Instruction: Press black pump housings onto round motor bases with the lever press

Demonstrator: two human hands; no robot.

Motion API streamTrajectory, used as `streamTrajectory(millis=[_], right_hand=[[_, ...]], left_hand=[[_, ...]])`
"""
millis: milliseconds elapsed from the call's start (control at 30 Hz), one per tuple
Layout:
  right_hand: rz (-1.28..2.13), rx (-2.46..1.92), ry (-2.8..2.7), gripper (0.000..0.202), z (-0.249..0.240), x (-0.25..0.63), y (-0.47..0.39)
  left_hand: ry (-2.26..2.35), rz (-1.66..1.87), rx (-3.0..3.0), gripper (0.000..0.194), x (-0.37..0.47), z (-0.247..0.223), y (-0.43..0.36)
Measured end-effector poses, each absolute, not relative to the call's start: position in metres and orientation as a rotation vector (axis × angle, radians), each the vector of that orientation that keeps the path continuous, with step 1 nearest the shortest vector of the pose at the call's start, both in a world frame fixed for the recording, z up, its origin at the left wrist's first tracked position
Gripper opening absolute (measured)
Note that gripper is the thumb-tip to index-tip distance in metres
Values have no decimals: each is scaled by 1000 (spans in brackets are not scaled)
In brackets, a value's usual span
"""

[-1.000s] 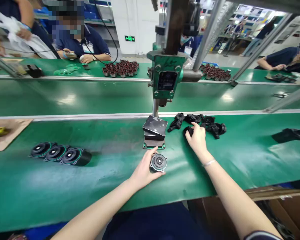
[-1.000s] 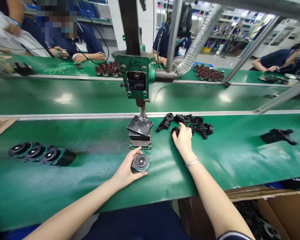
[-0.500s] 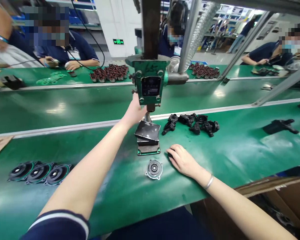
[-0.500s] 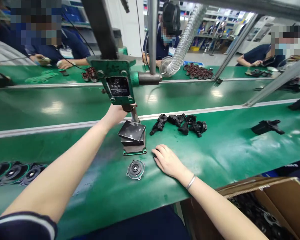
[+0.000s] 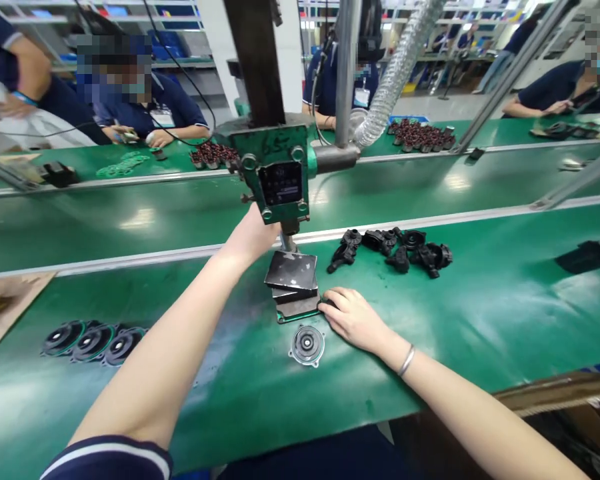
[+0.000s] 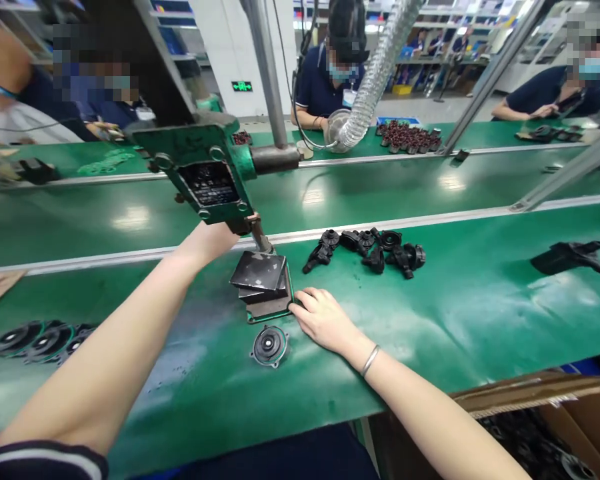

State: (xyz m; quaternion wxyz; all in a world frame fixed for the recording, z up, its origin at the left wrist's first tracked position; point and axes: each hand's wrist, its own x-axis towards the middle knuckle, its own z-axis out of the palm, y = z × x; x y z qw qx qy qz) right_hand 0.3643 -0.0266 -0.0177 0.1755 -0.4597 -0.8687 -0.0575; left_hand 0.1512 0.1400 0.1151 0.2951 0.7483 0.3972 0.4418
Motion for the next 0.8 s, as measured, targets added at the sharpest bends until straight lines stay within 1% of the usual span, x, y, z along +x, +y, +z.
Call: streamTrajectory(millis=[67, 133, 200, 233, 367, 433, 700, 800], right_hand=[[-175, -1295, -2445, 31, -18, 364, -26], [-181, -1291, -2432, 31, -19, 364, -28], [-186, -1287, -2421, 31, -20, 365, -30], [-189, -1288, -2414, 31, -21, 366, -31], [-211, -1314, -2364, 32, -23, 370, -33], [-225, -1325, -2337, 32, -23, 372, -33], [-262, -1359, -2283, 30, -21, 377, -32], [-265, -1376, -2279, 28, -21, 377, -32]], left_hand=[[1143, 822, 2263, 41, 143, 121, 115], [1089, 460, 2496, 62, 141, 120, 90], [1013, 259, 2638, 79, 146, 113, 73], [1029, 204, 2680, 82, 150, 109, 68], [1306, 53, 2713, 76, 165, 100, 66], [1370, 10, 2683, 74, 168, 100, 68], [1450, -17, 2637, 64, 172, 102, 71], [1434, -28, 2627, 63, 175, 101, 72]])
